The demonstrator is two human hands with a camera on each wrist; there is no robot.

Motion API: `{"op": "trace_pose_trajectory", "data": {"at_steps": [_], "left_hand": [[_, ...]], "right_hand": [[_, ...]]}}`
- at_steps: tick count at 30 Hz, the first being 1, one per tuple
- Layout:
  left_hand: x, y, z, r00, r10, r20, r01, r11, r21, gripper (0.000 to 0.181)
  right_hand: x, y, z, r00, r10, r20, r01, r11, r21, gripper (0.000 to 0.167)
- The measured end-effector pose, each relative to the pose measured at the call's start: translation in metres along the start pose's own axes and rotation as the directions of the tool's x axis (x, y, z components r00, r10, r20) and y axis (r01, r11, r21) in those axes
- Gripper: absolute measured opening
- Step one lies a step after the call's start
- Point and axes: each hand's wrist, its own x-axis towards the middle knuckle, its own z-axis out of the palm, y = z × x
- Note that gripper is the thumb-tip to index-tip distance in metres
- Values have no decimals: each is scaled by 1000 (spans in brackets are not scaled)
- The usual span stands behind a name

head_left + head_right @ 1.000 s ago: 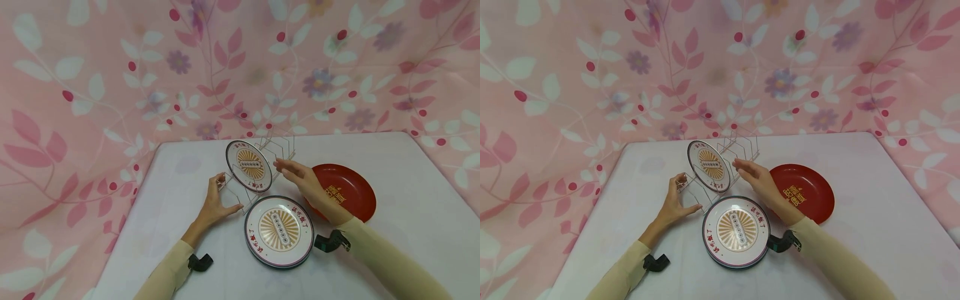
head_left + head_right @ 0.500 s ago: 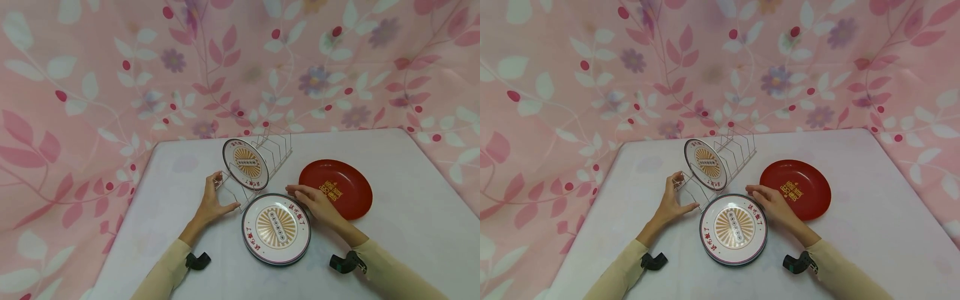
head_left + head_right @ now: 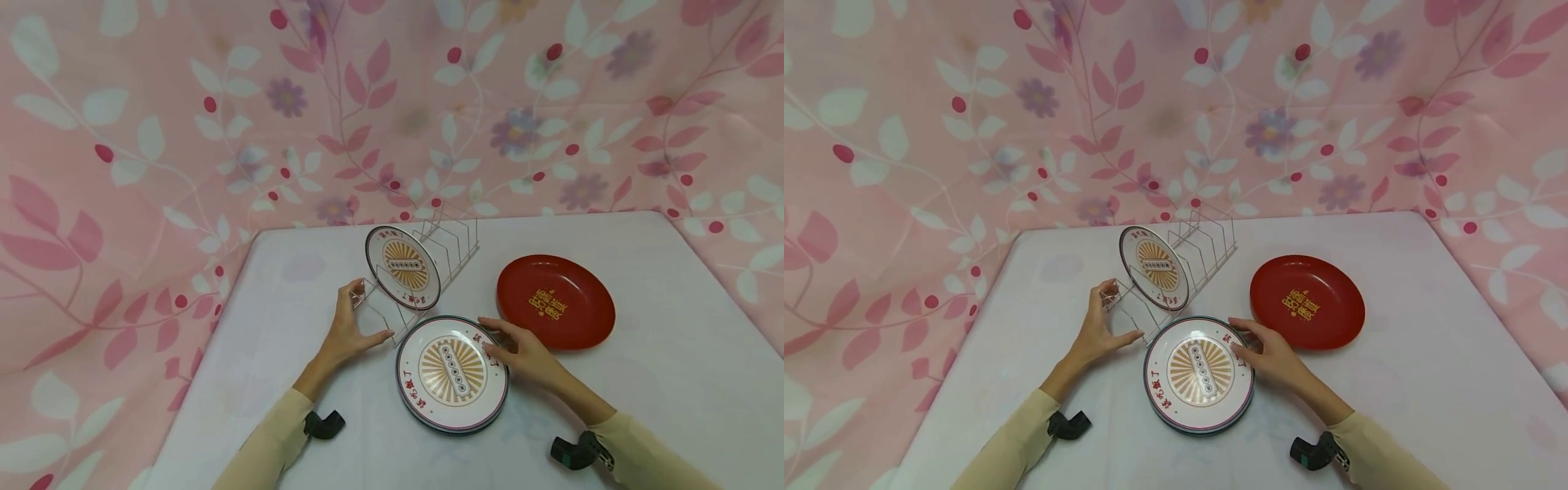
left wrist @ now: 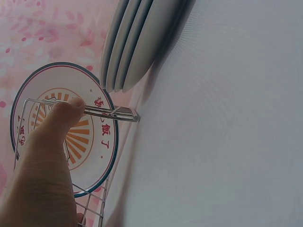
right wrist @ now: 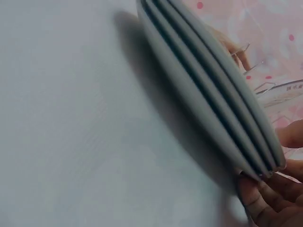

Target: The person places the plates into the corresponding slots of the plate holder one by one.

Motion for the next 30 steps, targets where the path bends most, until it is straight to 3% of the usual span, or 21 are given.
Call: {"op": "trace_pose_trajectory", "data": {"at_steps": [11,16,22,30], "left_hand": [[-1,0,2,1000,-31,-1,31,1000,-4,114],[-1,0,3,1000,-26,0,26,1000,-7,114],[1,1,2,1000,-22,2,22,1000,-6,114],[0,2,0,999,-40,9,40,999,-1,113]], "right_hand": [[1,9,-5,1000,12,4,-12,999,-41,45],[-1,2,-14,998,66,-9,-66,996,64,45],[-5,-6,-25,997,79,13,-80,985,154,49],[-7,-13,-41,990,115,78,-135,936,325,53]]}}
